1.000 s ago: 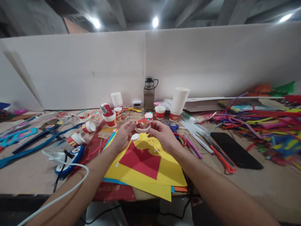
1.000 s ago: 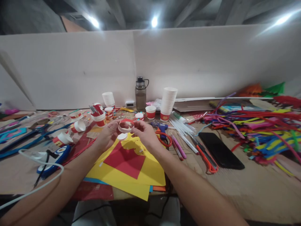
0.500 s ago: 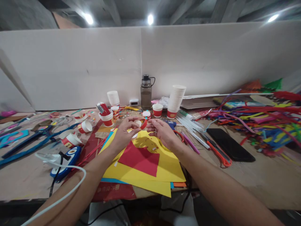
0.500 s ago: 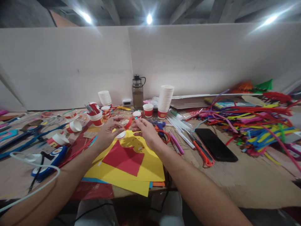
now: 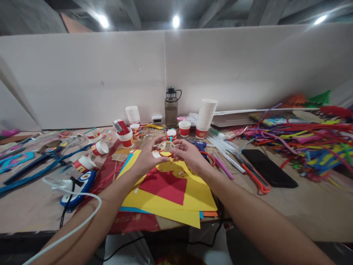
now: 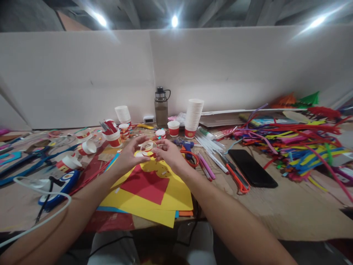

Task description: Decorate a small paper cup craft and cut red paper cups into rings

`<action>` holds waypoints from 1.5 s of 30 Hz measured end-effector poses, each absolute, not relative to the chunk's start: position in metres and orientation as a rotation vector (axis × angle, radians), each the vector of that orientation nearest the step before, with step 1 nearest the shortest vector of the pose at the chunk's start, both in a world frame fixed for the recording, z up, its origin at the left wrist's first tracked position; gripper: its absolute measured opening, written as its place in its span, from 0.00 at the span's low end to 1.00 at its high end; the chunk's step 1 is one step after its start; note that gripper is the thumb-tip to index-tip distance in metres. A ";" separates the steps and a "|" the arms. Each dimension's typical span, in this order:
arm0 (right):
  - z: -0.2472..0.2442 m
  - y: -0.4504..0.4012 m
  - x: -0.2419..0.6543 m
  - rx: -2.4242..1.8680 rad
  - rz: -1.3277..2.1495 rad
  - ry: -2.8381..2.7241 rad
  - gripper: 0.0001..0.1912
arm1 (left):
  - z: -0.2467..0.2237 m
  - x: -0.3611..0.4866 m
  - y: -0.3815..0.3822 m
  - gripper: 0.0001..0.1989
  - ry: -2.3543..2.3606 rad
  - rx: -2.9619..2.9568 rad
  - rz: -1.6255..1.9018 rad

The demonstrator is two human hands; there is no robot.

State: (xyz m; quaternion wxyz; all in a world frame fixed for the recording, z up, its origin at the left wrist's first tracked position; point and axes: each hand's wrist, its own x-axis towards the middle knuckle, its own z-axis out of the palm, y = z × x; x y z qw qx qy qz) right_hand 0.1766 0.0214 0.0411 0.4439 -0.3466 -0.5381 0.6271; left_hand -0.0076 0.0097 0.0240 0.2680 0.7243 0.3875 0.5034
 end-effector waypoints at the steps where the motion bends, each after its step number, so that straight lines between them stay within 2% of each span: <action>1: 0.041 0.021 0.176 -0.853 1.561 -1.342 0.18 | 0.023 -0.007 0.010 0.36 1.019 1.926 1.337; 5: 0.043 0.020 0.176 -0.854 1.556 -1.358 0.16 | 0.021 -0.007 0.011 0.33 1.014 1.836 1.348; 9: 0.044 0.022 0.178 -0.896 1.549 -1.325 0.13 | 0.026 -0.007 0.011 0.34 1.030 1.763 1.409; 12: 0.042 0.026 0.180 -0.942 1.491 -1.367 0.12 | 0.031 -0.005 0.007 0.31 0.954 1.544 1.433; 17: 0.039 0.031 0.183 -1.004 1.195 -1.629 0.12 | 0.036 -0.003 0.004 0.20 0.849 1.212 1.376; 22: 0.047 0.032 0.193 -1.044 0.801 -2.055 0.07 | 0.036 -0.008 0.006 0.23 0.804 1.043 1.323; 25: 0.054 0.030 0.199 -0.969 0.734 -2.423 0.11 | 0.036 -0.011 0.009 0.25 0.791 0.956 1.336; 29: 0.056 0.026 0.204 -0.737 0.680 -2.812 0.25 | 0.032 -0.010 0.010 0.26 0.799 0.908 1.304; 31: 0.053 0.024 0.203 -0.675 0.672 -2.920 0.28 | 0.029 -0.008 0.009 0.25 0.791 0.891 1.257; 35: 0.045 0.027 0.198 -0.788 0.597 -2.908 0.22 | 0.025 -0.003 0.008 0.24 0.759 0.817 1.185; 40: 0.033 0.038 0.194 -0.942 0.539 -2.819 0.09 | 0.029 -0.005 0.008 0.27 0.768 0.709 1.189; 45: 0.023 0.042 0.195 -0.988 0.447 -2.811 0.09 | 0.031 -0.011 0.012 0.27 0.748 0.666 1.237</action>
